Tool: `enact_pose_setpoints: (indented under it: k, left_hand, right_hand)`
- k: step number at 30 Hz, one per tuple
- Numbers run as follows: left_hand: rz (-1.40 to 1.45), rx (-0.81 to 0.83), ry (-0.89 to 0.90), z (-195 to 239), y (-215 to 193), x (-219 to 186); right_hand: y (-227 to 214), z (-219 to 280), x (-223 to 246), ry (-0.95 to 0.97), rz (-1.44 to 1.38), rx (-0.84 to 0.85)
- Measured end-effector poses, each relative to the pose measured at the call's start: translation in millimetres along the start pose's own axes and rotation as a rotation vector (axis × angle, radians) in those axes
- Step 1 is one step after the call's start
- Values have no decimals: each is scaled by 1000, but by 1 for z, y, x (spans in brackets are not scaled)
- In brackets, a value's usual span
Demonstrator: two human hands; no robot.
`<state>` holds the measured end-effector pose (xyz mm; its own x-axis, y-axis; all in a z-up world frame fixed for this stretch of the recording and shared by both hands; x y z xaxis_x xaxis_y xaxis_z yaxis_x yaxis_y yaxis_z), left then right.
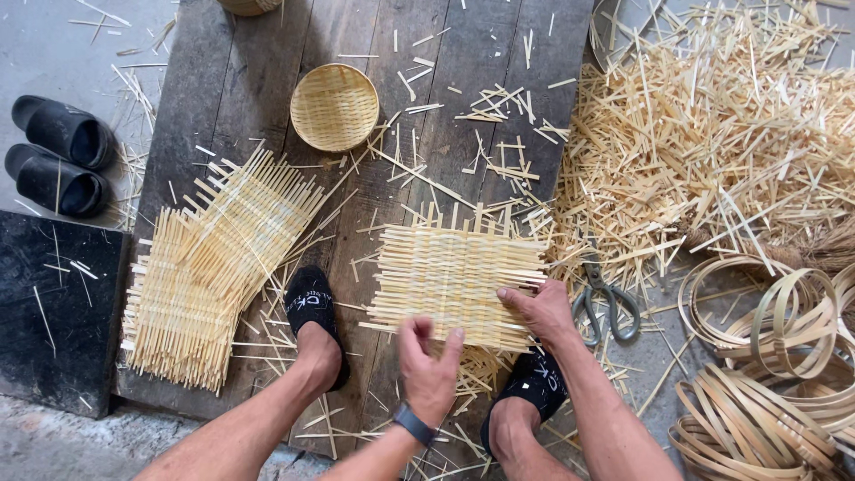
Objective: The person weaves a small bamboo basket by placing a woven mat over a circular mold, securing it with a bamboo ring, and trimming excess strips with shears. The person repeats this process to complete multiple baskets.
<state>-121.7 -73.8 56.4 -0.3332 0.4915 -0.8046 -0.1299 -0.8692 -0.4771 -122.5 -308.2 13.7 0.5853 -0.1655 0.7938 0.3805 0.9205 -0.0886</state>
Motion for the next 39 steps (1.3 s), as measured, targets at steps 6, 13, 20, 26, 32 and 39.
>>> enact_pose_setpoints:
  k: [6, 13, 20, 26, 32, 39]
  left_hand:
    - [895, 104, -827, 14, 51, 73]
    - [976, 185, -825, -3, 58, 118]
    - [947, 230, -790, -14, 56, 127]
    - [805, 278, -824, -1, 52, 113]
    - [491, 475, -536, 45, 59, 45]
    - [31, 89, 1244, 88, 9, -192]
  right_hand:
    - [-1, -1, -4, -63, 27, -8]
    - [-3, -13, -17, -115, 225, -82]
    - [-140, 24, -11, -295, 66, -519]
    - [-333, 90, -21, 6, 1006, -1044]
    - [-335, 115, 14, -137, 961, -885]
    - [-164, 196, 173, -1052, 681, -27]
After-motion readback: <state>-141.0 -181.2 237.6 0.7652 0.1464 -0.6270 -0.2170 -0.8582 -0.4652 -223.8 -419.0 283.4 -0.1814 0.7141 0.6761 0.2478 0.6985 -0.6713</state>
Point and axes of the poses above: each hand's wrist, its own z-axis away from the middle knuckle, its own y-axis out of the palm, x = y × z, the point moved 5 cm from there along -z, towards the middle knuckle, and after that the axes turned 4 degrees about -z, right-handed, at the moved point
